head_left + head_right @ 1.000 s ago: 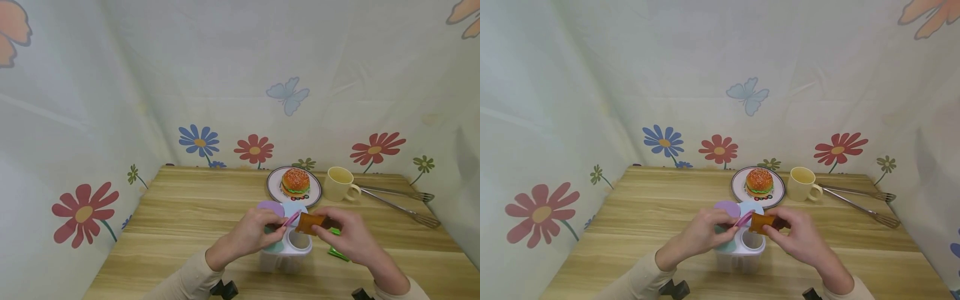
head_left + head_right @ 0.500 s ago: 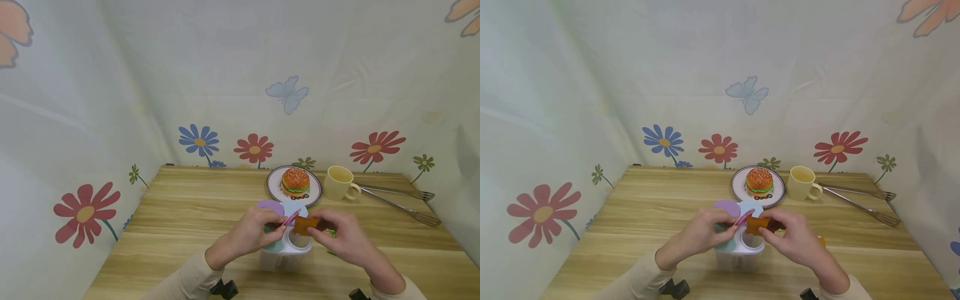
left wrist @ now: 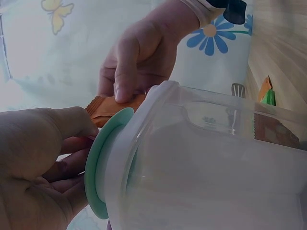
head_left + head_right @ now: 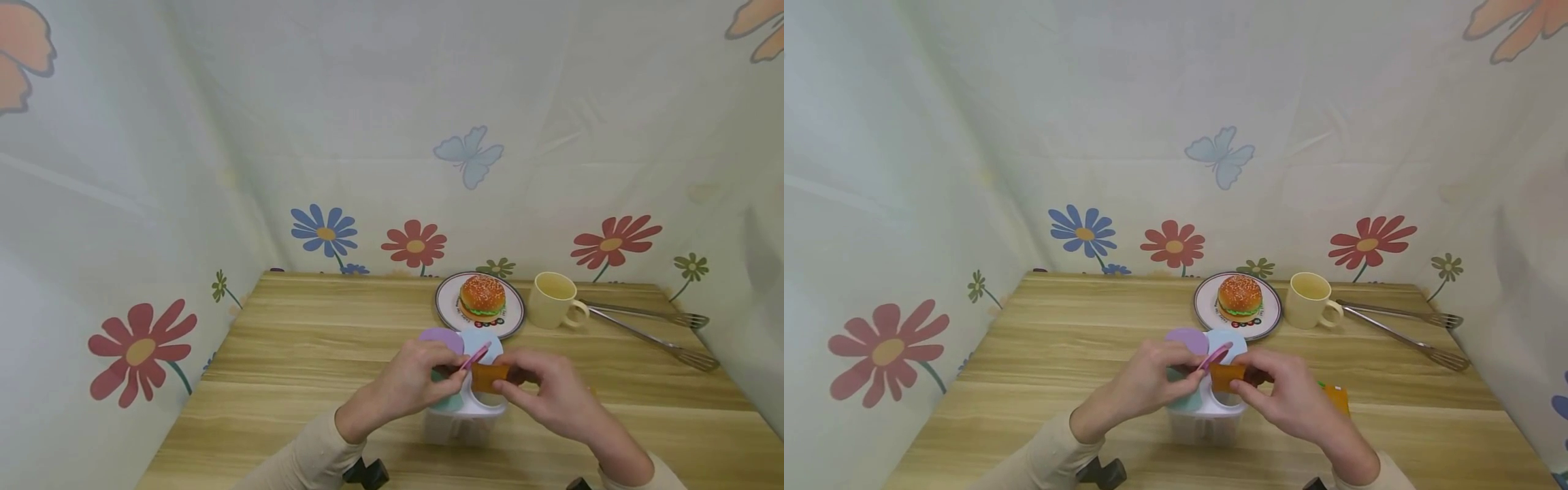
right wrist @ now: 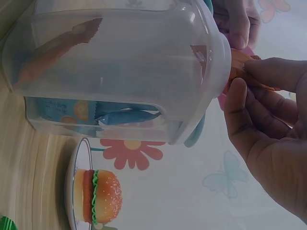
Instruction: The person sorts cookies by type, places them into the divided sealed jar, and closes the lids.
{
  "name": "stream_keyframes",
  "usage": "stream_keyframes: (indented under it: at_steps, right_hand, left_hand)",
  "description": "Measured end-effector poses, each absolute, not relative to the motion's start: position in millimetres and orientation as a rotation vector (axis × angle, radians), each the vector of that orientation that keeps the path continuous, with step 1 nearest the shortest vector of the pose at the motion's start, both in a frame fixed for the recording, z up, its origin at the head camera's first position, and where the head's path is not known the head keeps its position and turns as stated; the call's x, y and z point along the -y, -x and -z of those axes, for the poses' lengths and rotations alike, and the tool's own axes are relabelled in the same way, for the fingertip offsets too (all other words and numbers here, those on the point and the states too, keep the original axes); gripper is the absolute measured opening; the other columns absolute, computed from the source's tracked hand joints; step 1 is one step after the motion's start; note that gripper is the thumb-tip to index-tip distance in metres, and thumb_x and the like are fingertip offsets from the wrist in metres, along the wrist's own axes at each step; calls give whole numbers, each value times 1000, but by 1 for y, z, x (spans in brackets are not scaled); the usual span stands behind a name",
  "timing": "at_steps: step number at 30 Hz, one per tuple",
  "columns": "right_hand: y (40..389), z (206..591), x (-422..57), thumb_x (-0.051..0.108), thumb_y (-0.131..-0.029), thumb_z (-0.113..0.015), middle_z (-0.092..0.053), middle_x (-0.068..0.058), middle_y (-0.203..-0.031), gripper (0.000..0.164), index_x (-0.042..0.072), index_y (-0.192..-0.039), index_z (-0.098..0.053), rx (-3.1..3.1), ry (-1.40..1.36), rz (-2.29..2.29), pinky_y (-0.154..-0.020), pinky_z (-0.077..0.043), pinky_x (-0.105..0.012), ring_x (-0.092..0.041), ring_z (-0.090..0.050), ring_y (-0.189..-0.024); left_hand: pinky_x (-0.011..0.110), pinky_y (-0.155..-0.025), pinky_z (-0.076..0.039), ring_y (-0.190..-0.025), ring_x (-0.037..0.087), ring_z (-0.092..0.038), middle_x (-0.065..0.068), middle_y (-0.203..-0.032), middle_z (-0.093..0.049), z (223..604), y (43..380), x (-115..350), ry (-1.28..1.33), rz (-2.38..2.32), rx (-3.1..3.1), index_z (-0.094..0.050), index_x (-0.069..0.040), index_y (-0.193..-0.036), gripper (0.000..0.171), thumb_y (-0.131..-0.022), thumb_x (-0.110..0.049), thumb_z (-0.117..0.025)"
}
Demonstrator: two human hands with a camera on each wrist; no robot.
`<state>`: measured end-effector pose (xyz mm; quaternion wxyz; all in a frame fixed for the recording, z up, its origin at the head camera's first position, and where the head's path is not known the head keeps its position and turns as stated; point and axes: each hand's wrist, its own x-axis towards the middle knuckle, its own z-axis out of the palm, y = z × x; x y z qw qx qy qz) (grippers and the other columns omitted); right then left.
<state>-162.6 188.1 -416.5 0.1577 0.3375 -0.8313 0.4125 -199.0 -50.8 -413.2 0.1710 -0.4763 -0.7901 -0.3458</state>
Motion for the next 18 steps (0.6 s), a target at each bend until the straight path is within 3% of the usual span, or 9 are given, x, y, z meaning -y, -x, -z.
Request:
stream_keyframes:
  at_steps: [18]
  right_hand:
    - [164, 420, -190, 1, -82, -75, -69, 5, -89, 21, 14, -97, -69, 2367, -989, -1198, -64, -56, -22, -4, -63, -74]
  left_hand:
    - [5, -68, -48, -74, -2, -61, 0, -82, -71, 413, 199, 52, 1347, 995, 2243, -75, -5, -94, 11, -85, -9, -72]
